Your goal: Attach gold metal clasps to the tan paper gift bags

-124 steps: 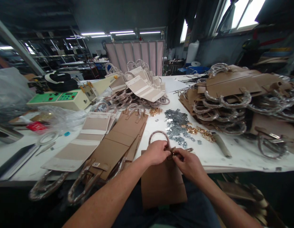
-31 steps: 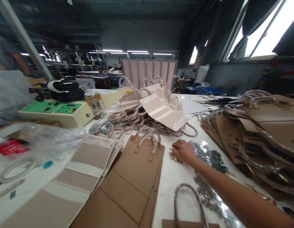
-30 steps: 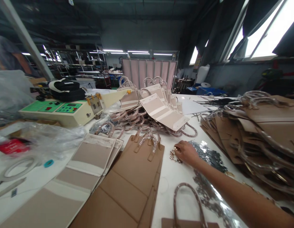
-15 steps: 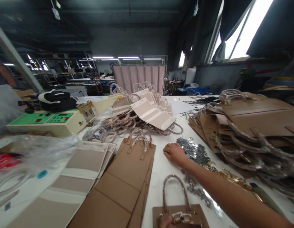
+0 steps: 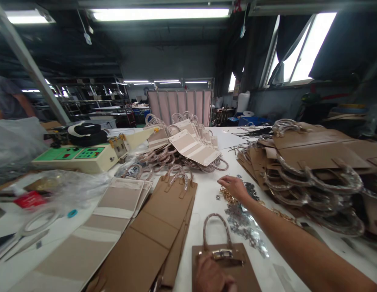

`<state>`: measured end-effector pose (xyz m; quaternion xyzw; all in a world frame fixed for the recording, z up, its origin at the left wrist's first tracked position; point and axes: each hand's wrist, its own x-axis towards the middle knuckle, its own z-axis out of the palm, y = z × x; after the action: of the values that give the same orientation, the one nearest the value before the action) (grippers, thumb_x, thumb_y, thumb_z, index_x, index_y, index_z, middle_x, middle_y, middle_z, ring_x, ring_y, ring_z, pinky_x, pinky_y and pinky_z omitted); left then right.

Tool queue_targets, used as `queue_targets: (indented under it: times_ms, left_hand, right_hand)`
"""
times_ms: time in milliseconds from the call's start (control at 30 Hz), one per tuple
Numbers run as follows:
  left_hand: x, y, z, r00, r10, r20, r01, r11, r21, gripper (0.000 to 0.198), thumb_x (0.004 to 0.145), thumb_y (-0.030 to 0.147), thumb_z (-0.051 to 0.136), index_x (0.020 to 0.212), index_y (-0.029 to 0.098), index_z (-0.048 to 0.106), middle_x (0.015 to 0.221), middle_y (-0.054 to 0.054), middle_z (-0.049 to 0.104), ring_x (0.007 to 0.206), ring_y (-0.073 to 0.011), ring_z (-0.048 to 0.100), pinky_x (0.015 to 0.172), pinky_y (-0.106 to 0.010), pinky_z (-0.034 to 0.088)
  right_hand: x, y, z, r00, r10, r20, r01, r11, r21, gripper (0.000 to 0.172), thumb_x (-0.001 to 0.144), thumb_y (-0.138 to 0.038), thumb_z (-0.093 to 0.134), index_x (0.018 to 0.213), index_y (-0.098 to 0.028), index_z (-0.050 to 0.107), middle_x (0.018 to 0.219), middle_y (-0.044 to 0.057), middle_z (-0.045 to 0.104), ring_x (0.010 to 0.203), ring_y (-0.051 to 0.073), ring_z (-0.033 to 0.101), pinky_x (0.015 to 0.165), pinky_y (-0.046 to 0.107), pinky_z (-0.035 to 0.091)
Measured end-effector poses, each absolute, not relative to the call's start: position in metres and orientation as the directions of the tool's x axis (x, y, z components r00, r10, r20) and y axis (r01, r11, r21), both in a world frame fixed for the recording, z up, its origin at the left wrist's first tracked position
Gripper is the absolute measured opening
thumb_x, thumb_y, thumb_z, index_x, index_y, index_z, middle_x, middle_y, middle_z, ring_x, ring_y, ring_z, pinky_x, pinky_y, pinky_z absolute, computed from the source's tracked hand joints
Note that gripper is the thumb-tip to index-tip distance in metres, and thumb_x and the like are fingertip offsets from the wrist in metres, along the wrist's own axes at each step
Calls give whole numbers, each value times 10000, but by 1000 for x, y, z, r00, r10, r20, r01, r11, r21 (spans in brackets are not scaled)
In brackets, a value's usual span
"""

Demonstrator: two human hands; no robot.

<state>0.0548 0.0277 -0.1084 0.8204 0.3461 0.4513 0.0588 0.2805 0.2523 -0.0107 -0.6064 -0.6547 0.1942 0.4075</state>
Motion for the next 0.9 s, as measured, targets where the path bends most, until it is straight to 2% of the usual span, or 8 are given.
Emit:
queue_targets:
  times_ms: [67, 167, 267, 367, 433, 533, 633, 900]
  left_hand:
    - [54, 29, -107, 348, 577, 739, 470, -789, 395, 173, 827, 117, 580, 816, 260, 678, 669, 14, 694, 662, -166, 673, 967, -440, 582]
    - [51, 22, -88, 317, 641, 699, 409, -757, 509, 145, 788, 135, 612, 866, 245, 668, 728, -1, 703, 729, -192, 693, 987, -477, 564]
    - [50, 9, -64, 253, 782, 570, 393, -621, 678, 234, 812, 144, 648, 1021, 245, 677, 892, -38, 734, 861, -220, 701, 925, -441, 583]
    - [51, 1, -54, 180, 867, 464, 357, -497, 791, 420, 837, 202, 712, 1245, 252, 625, 1068, -65, 727, 909, -213, 686, 819, -374, 599]
    - [54, -1, -58, 179, 861, 476, 357, -508, 784, 432, 831, 226, 751, 1244, 240, 625, 1106, -74, 725, 955, -223, 682, 849, -386, 594]
    - [58, 0, -66, 233, 792, 564, 396, -607, 689, 242, 847, 198, 746, 1080, 225, 683, 1045, -66, 753, 1015, -246, 680, 962, -450, 559]
    - [60, 2, -69, 269, 747, 609, 418, -660, 625, 241, 869, 151, 720, 1098, 221, 696, 1064, -67, 771, 1047, -250, 682, 1025, -485, 527]
    - [58, 3, -62, 241, 789, 566, 385, -613, 690, 156, 927, 170, 667, 1068, 222, 712, 1068, -64, 762, 1035, -220, 688, 955, -411, 565]
  right_hand:
    - [283, 234, 11, 143, 947, 289, 543, 170, -822, 433, 883, -570, 579, 919, -185, 774, 845, 78, 779, 780, 233, 710, 734, 316, 513]
    - [280, 177, 30, 186, 948, 257, 437, 154, -886, 499, 897, -631, 564, 941, -175, 763, 811, 72, 763, 726, 215, 691, 679, 302, 524]
    - [261, 95, 17, 120, 977, 175, 328, 127, -936, 425, 874, -617, 657, 850, -209, 774, 806, 43, 754, 703, 204, 670, 688, 311, 535]
    - [233, 24, -19, 85, 987, 134, 207, 114, -972, 323, 826, -553, 749, 837, -235, 802, 944, 62, 774, 882, 262, 709, 829, 362, 559]
    - [220, -5, -40, 136, 987, 85, 154, 63, -986, 301, 825, -533, 757, 881, -241, 808, 991, 72, 782, 977, 295, 713, 923, 404, 551]
    - [213, -22, -55, 210, 978, 1, 122, -25, -992, 326, 814, -530, 767, 961, -240, 800, 1032, 72, 791, 1017, 311, 717, 991, 447, 537]
    - [218, -24, -53, 185, 983, 15, 145, -12, -989, 332, 822, -523, 758, 994, -243, 809, 1070, 68, 795, 1049, 309, 717, 1025, 453, 528]
    - [221, -29, -56, 180, 983, 40, 115, 20, -993, 370, 840, -495, 748, 1103, -240, 801, 1129, 67, 792, 1098, 298, 718, 1047, 465, 541]
